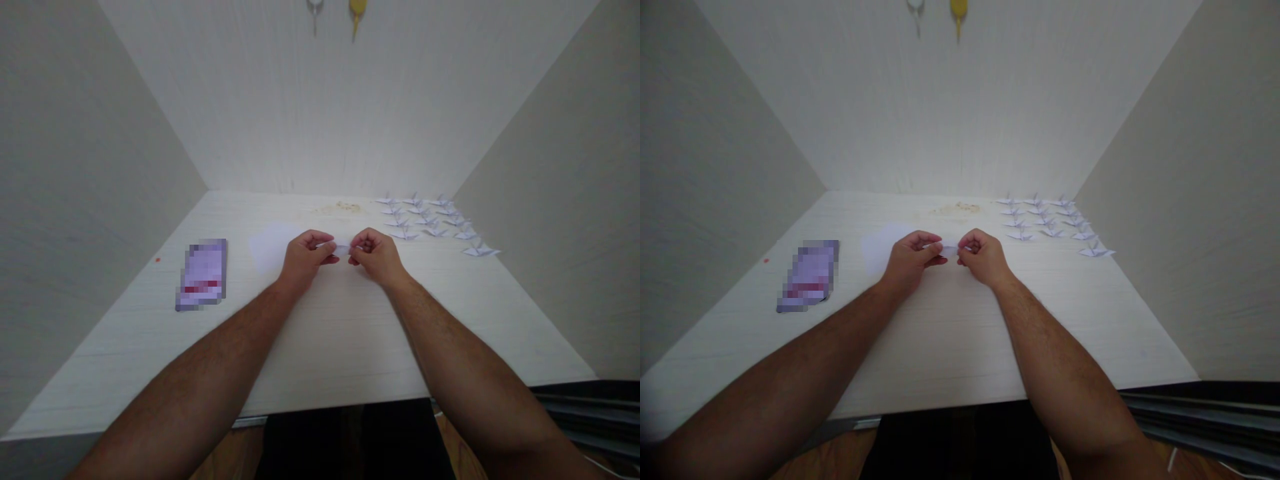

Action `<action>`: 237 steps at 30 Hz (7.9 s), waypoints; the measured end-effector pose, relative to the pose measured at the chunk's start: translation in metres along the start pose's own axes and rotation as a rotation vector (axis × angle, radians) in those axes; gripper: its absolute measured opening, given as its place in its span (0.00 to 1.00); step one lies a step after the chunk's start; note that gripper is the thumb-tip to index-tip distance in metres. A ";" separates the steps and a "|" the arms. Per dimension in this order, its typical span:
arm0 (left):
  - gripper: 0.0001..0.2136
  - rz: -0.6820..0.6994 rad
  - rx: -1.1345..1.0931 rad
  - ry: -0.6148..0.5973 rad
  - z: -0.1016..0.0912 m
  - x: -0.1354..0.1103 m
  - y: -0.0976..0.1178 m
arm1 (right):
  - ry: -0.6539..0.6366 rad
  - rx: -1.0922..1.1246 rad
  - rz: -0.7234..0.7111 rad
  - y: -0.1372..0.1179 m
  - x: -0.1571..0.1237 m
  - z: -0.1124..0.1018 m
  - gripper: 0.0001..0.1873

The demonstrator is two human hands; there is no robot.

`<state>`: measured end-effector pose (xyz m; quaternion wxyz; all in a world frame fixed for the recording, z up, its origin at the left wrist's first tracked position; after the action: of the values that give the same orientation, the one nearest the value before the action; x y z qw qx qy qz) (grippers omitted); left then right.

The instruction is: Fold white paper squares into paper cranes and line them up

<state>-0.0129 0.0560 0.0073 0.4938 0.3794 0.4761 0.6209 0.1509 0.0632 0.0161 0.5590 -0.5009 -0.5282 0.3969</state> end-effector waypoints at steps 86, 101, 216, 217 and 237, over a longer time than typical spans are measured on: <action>0.12 0.086 0.043 -0.082 -0.003 0.000 0.004 | 0.167 0.079 0.073 -0.007 -0.008 0.004 0.05; 0.16 0.012 -0.031 -0.040 -0.004 -0.002 0.004 | 0.120 0.132 0.075 -0.008 -0.009 0.010 0.09; 0.18 0.005 0.142 -0.161 0.008 -0.011 0.008 | 0.099 -0.060 -0.048 -0.014 -0.012 0.005 0.12; 0.18 0.006 0.151 -0.174 0.009 -0.012 0.008 | 0.104 -0.066 -0.044 -0.014 -0.012 0.005 0.12; 0.19 0.025 0.148 -0.167 0.008 -0.011 0.011 | 0.090 0.056 0.000 -0.016 -0.014 0.012 0.14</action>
<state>-0.0054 0.0459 0.0196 0.4948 0.4712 0.4729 0.5564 0.1361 0.0478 0.0282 0.5960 -0.5024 -0.4913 0.3884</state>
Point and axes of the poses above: each hand's wrist, its own x-axis towards the middle knuckle, its own z-axis out of the palm, y = z × x, the point moved 7 cm from there along x, towards the middle knuckle, and after that the axes turned 13 degrees about y, right-handed, at the moved point
